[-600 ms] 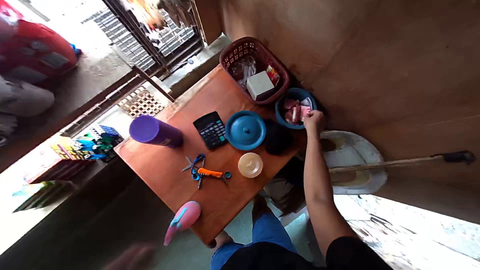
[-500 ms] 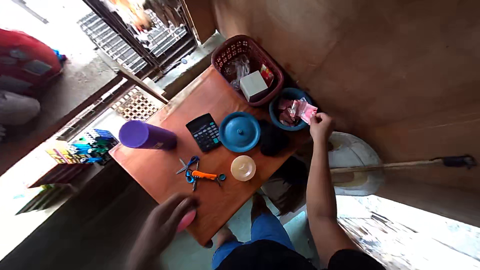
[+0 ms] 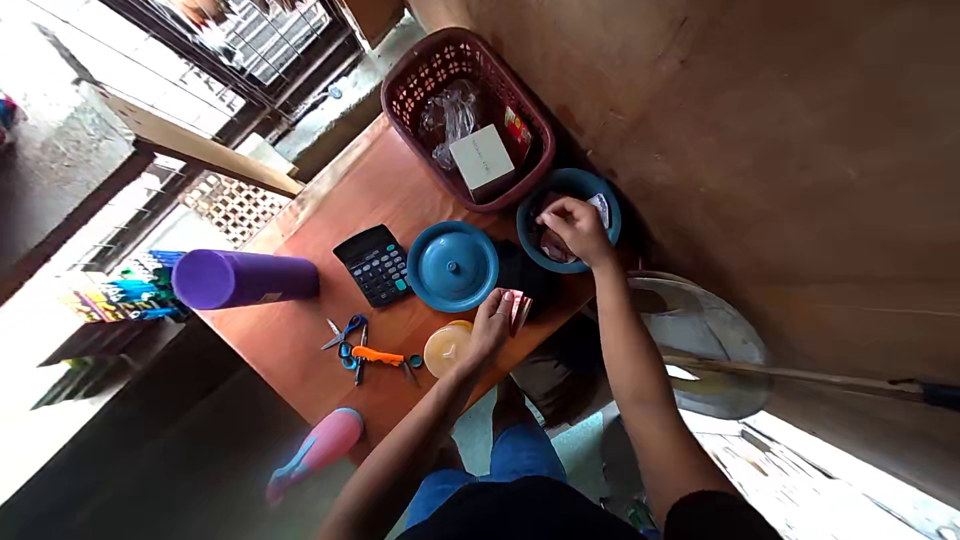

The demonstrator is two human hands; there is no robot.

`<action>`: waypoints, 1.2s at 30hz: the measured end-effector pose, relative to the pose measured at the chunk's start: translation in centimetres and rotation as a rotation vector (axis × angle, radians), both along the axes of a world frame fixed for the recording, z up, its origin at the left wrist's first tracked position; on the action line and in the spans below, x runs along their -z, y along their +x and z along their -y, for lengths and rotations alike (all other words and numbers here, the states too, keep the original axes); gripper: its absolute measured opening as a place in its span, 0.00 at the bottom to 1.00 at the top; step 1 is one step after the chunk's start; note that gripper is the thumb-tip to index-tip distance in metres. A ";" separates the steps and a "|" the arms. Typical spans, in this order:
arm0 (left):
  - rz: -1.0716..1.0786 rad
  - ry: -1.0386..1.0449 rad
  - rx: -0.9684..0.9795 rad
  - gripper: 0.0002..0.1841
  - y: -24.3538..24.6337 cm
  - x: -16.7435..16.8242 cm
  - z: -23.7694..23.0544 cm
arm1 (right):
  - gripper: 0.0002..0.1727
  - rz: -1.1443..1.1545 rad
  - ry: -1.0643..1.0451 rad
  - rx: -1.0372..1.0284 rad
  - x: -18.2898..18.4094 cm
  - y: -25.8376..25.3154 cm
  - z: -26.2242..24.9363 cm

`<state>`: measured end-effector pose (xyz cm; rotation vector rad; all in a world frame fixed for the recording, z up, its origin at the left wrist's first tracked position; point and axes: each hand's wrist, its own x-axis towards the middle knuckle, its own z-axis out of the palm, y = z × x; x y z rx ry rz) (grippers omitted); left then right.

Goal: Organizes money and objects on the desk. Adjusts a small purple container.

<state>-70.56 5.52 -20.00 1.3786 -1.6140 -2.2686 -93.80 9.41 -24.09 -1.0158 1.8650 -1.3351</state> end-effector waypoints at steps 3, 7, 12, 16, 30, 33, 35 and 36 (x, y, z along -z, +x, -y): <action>0.015 0.046 0.029 0.15 -0.7 -1.2 0.6 | 0.13 -0.011 0.196 0.007 5.4 -2.1 2.5; 0.116 -0.077 0.168 0.12 -0.8 -1.2 2.7 | 0.16 -0.062 0.375 0.223 6.6 -3.1 0.8; 0.150 -0.757 0.624 0.13 -5.3 0.5 7.0 | 0.17 -0.232 0.461 0.108 6.9 -2.3 0.2; 0.119 -1.005 0.861 0.15 -10.8 3.0 11.0 | 0.14 -0.311 0.710 -0.082 4.8 -2.1 0.4; 0.072 -0.698 0.443 0.11 -4.7 1.8 12.4 | 0.27 -0.447 0.655 -0.143 6.1 -1.2 1.4; 0.053 -0.667 0.402 0.11 -3.3 1.6 11.9 | 0.23 -0.449 0.573 -0.229 7.0 -1.2 1.9; 0.021 -0.665 0.380 0.12 -2.9 1.7 11.7 | 0.23 -0.454 0.613 -0.278 6.9 -1.1 2.5; 0.009 -0.662 0.367 0.11 -2.8 1.7 11.6 | 0.22 -0.451 0.639 -0.285 6.8 -1.1 2.8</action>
